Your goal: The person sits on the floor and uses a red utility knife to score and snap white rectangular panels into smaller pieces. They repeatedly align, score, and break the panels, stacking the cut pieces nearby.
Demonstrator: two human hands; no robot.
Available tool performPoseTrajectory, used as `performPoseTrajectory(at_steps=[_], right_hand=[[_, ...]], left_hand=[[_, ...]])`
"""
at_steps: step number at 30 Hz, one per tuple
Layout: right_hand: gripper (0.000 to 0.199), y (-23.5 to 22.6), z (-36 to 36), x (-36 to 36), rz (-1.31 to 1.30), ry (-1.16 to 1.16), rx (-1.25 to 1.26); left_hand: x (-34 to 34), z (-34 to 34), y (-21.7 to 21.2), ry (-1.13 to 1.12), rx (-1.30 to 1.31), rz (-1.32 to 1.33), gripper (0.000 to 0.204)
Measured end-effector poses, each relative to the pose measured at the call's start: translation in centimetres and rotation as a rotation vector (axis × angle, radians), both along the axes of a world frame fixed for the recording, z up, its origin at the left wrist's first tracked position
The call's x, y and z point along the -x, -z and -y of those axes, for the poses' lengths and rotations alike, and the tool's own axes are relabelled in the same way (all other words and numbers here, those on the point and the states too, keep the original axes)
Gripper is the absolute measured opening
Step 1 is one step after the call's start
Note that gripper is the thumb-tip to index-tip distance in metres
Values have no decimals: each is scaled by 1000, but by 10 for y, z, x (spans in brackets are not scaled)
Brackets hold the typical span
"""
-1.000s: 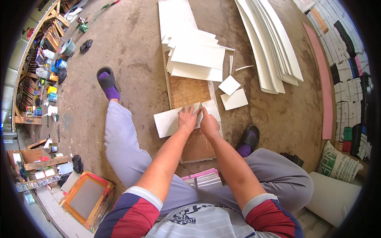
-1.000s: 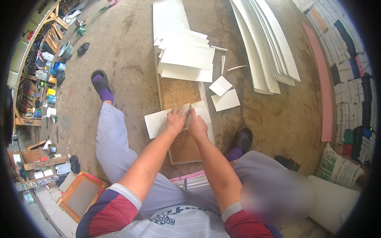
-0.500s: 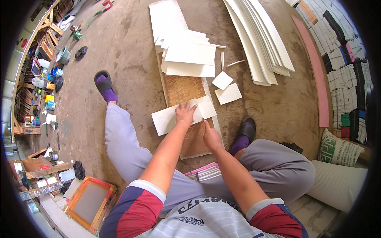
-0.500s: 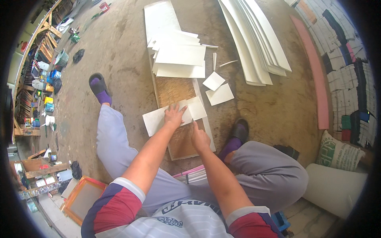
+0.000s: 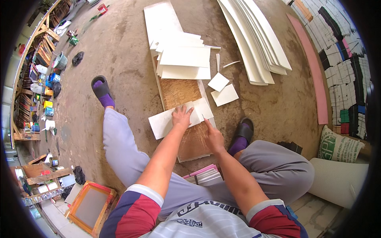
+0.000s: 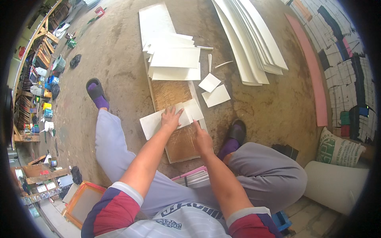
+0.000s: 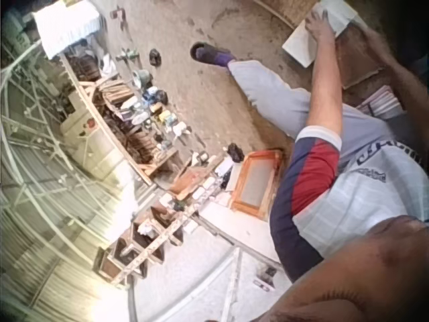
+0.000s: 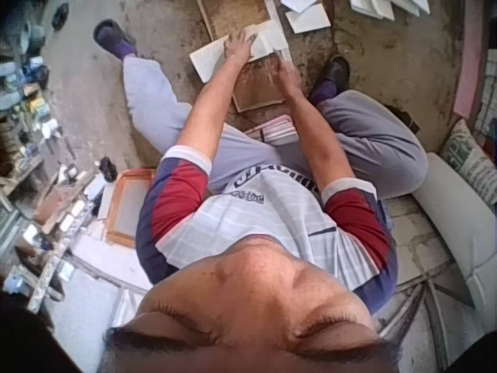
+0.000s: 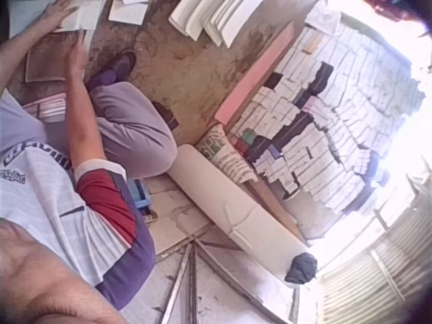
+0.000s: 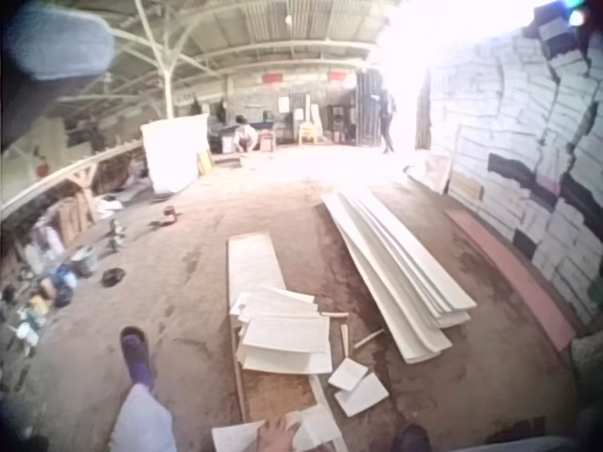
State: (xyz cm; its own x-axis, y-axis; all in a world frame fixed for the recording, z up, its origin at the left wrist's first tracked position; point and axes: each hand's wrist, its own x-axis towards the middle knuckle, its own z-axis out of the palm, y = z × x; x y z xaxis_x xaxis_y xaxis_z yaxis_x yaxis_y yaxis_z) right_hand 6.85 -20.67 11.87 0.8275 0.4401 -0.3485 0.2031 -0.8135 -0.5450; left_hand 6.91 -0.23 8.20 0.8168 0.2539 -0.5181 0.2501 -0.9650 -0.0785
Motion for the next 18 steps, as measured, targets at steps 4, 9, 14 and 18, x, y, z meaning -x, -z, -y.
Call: performPoseTrajectory(at_steps=[4, 9, 14, 18], right_hand=[[55, 24, -34, -31, 81, 2, -97], [54, 29, -71, -54, 39, -34, -14], [55, 33, -79, -60, -16, -45, 31], [59, 16, -85, -63, -102, -71, 73]], left_hand=[[0, 4, 2, 24, -13, 34, 90], [-1, 2, 5, 23, -23, 41, 86], [-1, 3, 8, 17, -15, 46, 86], [4, 3, 11, 15, -38, 29, 87]])
